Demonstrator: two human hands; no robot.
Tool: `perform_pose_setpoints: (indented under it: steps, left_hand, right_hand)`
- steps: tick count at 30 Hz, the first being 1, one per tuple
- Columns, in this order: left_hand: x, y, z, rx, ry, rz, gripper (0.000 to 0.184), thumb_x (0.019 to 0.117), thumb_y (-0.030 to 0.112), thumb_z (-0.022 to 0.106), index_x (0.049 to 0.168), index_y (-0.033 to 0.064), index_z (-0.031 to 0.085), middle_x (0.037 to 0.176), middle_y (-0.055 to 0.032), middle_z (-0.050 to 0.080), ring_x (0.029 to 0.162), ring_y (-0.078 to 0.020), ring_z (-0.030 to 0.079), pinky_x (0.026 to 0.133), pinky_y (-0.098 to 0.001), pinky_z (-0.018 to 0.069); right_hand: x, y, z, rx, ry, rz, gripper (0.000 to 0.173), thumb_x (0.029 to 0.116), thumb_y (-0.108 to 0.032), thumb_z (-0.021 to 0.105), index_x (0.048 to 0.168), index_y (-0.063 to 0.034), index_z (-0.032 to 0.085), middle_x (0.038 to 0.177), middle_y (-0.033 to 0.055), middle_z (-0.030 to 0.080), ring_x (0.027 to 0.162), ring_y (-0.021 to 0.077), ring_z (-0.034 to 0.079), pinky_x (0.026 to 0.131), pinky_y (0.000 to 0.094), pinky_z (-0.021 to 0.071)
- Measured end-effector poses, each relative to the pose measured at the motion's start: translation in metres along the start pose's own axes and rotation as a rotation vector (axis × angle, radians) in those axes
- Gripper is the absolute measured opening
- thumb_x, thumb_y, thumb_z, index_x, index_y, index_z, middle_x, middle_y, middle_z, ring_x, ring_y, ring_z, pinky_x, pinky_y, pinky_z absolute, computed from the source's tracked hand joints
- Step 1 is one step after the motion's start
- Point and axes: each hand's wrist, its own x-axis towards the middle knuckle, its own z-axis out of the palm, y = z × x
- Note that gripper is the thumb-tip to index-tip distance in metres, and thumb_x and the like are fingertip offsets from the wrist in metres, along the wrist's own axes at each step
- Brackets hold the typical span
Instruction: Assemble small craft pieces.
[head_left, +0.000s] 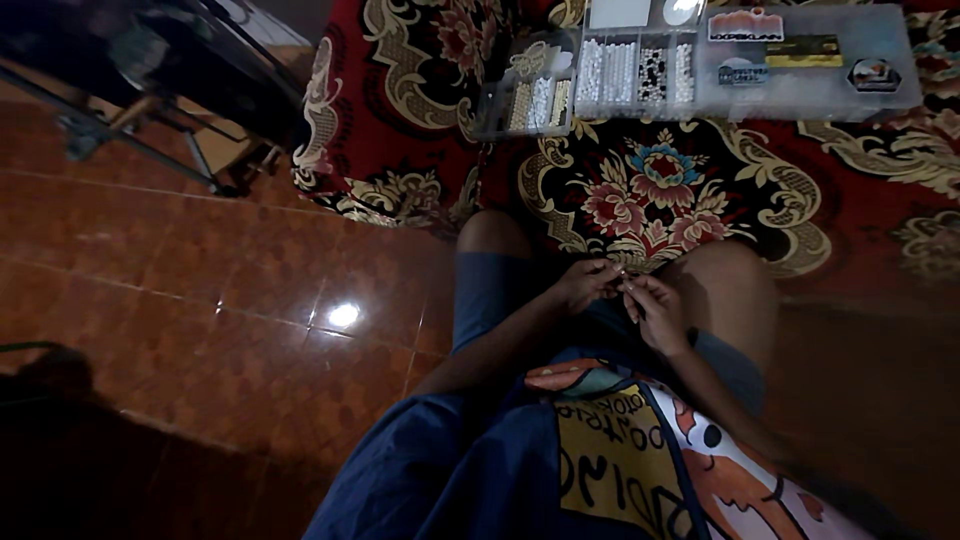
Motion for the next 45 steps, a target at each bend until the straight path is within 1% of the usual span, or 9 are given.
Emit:
perform_pose_setpoints:
  steps: [7, 14, 22, 26, 30, 34, 41, 43, 45]
  left_hand:
    - [0.001, -0.001, -0.002, 0.139, 0.0, 0.102, 0.018, 0.1062, 0.013, 0.053, 0.107, -0.0015, 0.063, 0.096, -0.0016, 0.066, 0.085, -0.0069, 0.065, 0.08, -0.027, 0.0565]
    - [0.0, 0.006, -0.002, 0.3, 0.032, 0.231, 0.019, 0.104, 0.012, 0.057, 0.104, -0.004, 0.066, 0.091, -0.0025, 0.068, 0.081, -0.0053, 0.065, 0.079, -0.0252, 0.0561]
    - [-0.004, 0.009, 0.0, 0.32, 0.034, 0.313, 0.025, 0.1059, 0.012, 0.052, 0.106, -0.0041, 0.071, 0.094, -0.0041, 0.071, 0.082, -0.0047, 0.066, 0.079, -0.0245, 0.0561]
    - [0.0, 0.004, -0.003, 0.294, 0.015, 0.335, 0.018, 0.1012, 0.009, 0.06, 0.107, -0.0044, 0.071, 0.094, -0.0037, 0.071, 0.081, -0.0052, 0.066, 0.077, -0.0245, 0.0565]
    - [0.001, 0.001, -0.003, 0.305, 0.04, 0.366, 0.015, 0.0984, 0.006, 0.063, 0.106, -0.0047, 0.069, 0.094, -0.0034, 0.07, 0.079, -0.0042, 0.064, 0.074, -0.0236, 0.0554]
    - [0.003, -0.001, -0.005, 0.273, 0.03, 0.429, 0.013, 0.0982, 0.004, 0.063, 0.105, -0.0051, 0.069, 0.097, -0.0037, 0.07, 0.085, -0.0045, 0.066, 0.081, -0.0246, 0.0569]
    - [0.0, 0.004, -0.005, 0.352, 0.053, 0.423, 0.017, 0.0988, 0.009, 0.062, 0.107, -0.0046, 0.069, 0.1, -0.0043, 0.07, 0.082, -0.0029, 0.064, 0.074, -0.0216, 0.0541]
    - [-0.005, 0.019, -0.004, 0.46, 0.12, 0.448, 0.021, 0.1, 0.01, 0.061, 0.112, -0.0055, 0.069, 0.106, -0.0085, 0.069, 0.092, -0.0067, 0.065, 0.085, -0.025, 0.0545]
    - [-0.006, 0.038, -0.01, 0.587, 0.236, 0.489, 0.025, 0.1013, 0.011, 0.059, 0.117, -0.0062, 0.068, 0.114, -0.0161, 0.07, 0.104, -0.0172, 0.067, 0.095, -0.0345, 0.0541]
  right_hand:
    - [0.001, 0.001, -0.001, -0.003, 0.008, 0.008, 0.022, 0.0982, 0.001, 0.054, 0.082, -0.0046, 0.067, 0.063, -0.0036, 0.064, 0.048, 0.0002, 0.054, 0.046, 0.0149, 0.0457]
    - [0.0, -0.001, 0.001, -0.082, 0.056, 0.028, 0.015, 0.1009, -0.003, 0.057, 0.092, -0.0005, 0.068, 0.072, -0.0011, 0.069, 0.053, 0.0018, 0.057, 0.05, 0.0161, 0.0486]
    - [0.0, -0.002, 0.003, -0.145, 0.096, 0.04, 0.014, 0.1014, -0.002, 0.057, 0.092, 0.0002, 0.067, 0.074, -0.0007, 0.07, 0.053, 0.0016, 0.058, 0.05, 0.016, 0.0492]
    - [0.001, -0.002, 0.002, -0.138, 0.096, 0.039, 0.013, 0.1005, -0.001, 0.058, 0.093, 0.0008, 0.068, 0.074, -0.0005, 0.071, 0.053, 0.0014, 0.057, 0.05, 0.0158, 0.0488]
    - [0.0, -0.004, 0.004, -0.146, 0.089, 0.067, 0.013, 0.1016, -0.003, 0.058, 0.098, 0.0021, 0.068, 0.077, 0.0002, 0.072, 0.053, 0.0019, 0.059, 0.051, 0.0176, 0.0513]
    - [0.0, -0.003, 0.004, -0.061, 0.058, 0.055, 0.016, 0.1021, -0.004, 0.055, 0.109, 0.0042, 0.067, 0.087, 0.0033, 0.075, 0.056, 0.0043, 0.063, 0.053, 0.0198, 0.0546]
    - [0.0, -0.005, 0.006, -0.134, 0.073, 0.041, 0.012, 0.0989, -0.002, 0.06, 0.1, 0.0029, 0.07, 0.082, 0.0027, 0.074, 0.058, 0.0056, 0.064, 0.055, 0.021, 0.0561]
    - [-0.001, -0.008, 0.007, -0.169, 0.08, 0.03, 0.012, 0.0987, -0.003, 0.06, 0.102, 0.0027, 0.071, 0.086, 0.003, 0.075, 0.068, 0.0069, 0.069, 0.063, 0.0225, 0.0591]
    - [-0.002, -0.009, 0.006, -0.216, 0.086, 0.003, 0.013, 0.0971, -0.004, 0.063, 0.102, 0.0028, 0.072, 0.093, 0.0027, 0.074, 0.081, 0.0064, 0.069, 0.074, 0.0239, 0.06]
